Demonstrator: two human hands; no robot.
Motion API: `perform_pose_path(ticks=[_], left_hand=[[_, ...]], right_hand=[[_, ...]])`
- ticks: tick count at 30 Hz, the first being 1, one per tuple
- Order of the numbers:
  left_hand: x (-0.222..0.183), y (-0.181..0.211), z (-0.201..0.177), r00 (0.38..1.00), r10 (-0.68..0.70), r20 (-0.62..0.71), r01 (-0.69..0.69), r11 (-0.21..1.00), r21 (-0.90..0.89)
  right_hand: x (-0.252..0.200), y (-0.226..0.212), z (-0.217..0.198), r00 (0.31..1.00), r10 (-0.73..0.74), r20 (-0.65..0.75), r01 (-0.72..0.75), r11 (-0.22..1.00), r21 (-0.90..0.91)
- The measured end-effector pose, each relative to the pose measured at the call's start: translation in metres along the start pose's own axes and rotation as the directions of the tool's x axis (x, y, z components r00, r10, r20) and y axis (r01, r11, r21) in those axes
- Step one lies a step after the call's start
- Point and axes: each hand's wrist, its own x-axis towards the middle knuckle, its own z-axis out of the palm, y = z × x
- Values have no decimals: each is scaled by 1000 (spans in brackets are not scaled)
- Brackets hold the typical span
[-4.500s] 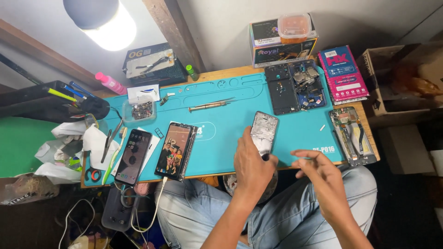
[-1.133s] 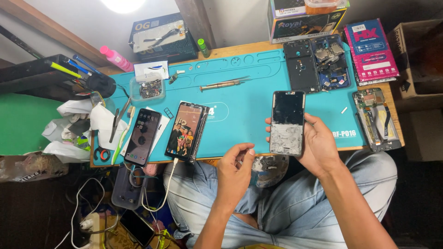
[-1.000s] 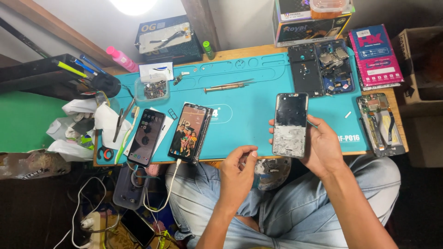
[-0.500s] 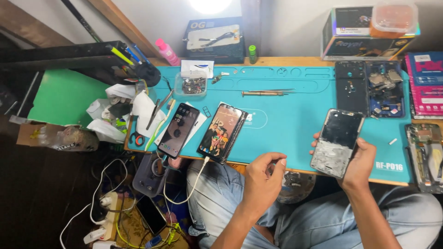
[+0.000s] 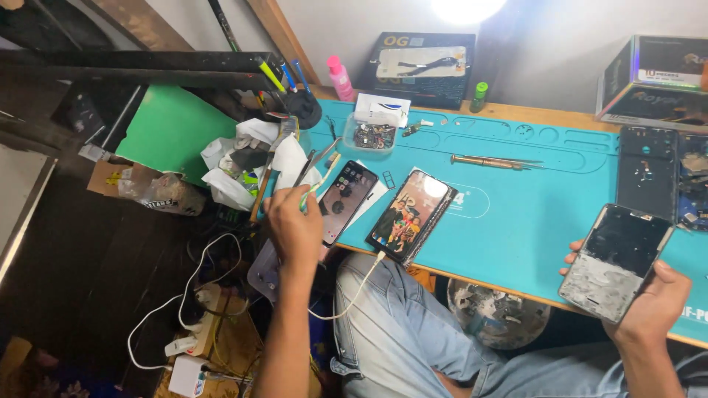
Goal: Removing a broken screen from a mobile phone and cleaning the frame for a replacement.
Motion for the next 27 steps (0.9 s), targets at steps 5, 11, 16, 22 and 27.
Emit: perform_pose_path(ticks=[5,11,16,22,27], left_hand=[[21,-81,31,972,222,73,-221,975,-16],[10,-59,6,971,199,135,-202,979,9],[-46,69,-46,964,-56,261,105,978,-178],[-157,176,-14,847,162,507,198,789,-582],[-180,238,3,784,342,518,147,708,-691]], right_hand=[[10,11,-13,1000,17,11,-19,977,211],[2,0,-3,999,-13,39,3,969,245],[-28,-19,21,1000,-10,2,9,952,307],[-54,-42,48,996,85,-20,-71,925,372],[-64,-55,53,980,183,-77,-136,902,409]])
